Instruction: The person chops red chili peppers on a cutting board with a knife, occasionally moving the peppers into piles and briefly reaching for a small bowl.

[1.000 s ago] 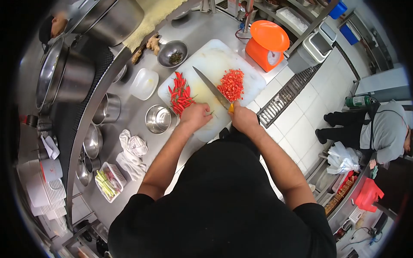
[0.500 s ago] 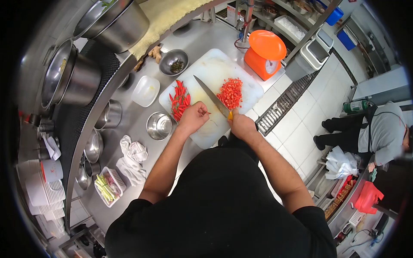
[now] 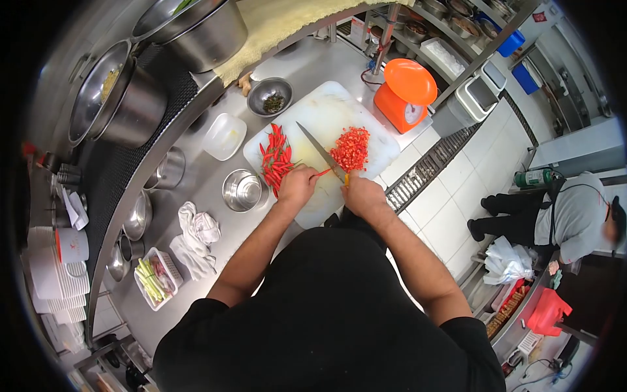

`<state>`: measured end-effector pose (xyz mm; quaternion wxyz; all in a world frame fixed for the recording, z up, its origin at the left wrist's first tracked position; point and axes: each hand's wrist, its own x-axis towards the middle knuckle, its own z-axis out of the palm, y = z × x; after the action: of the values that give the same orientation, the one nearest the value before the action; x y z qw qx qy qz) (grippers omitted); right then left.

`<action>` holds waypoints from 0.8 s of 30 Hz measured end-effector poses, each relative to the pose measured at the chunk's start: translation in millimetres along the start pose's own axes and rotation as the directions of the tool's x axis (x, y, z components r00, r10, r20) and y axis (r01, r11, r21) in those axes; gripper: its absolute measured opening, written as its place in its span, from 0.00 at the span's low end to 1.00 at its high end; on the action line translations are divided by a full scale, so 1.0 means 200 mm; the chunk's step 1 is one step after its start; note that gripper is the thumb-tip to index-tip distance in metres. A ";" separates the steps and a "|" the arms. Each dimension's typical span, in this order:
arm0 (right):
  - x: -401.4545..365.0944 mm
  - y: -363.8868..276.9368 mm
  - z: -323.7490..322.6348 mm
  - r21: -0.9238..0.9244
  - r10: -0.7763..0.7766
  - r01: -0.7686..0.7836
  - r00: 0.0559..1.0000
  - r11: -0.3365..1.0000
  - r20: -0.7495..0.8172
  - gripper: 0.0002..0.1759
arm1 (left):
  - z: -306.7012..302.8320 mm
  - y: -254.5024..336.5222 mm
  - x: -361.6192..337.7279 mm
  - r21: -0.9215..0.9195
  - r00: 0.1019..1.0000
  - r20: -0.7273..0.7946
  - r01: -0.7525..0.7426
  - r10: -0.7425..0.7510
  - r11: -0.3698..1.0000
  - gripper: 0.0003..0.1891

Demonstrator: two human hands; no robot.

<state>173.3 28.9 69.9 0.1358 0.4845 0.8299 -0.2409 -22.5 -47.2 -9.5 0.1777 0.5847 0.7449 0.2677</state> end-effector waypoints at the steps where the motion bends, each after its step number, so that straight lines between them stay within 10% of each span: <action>1: -0.02 -0.02 -0.02 0.006 -0.012 0.012 1.000 1.000 0.006 0.23 | 0.00 0.00 0.00 0.011 1.000 0.014 0.001 -0.001 1.000 0.06; 24: 0.12 -0.07 0.10 -0.034 -0.085 0.084 0.995 0.996 -0.055 0.18 | 0.04 0.00 0.06 0.076 0.995 0.102 -0.022 0.014 0.997 0.06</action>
<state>148.7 29.1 46.0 0.1097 0.4533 0.8568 -0.2198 -20.6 -33.9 -15.9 0.1903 0.6108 0.7392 0.2104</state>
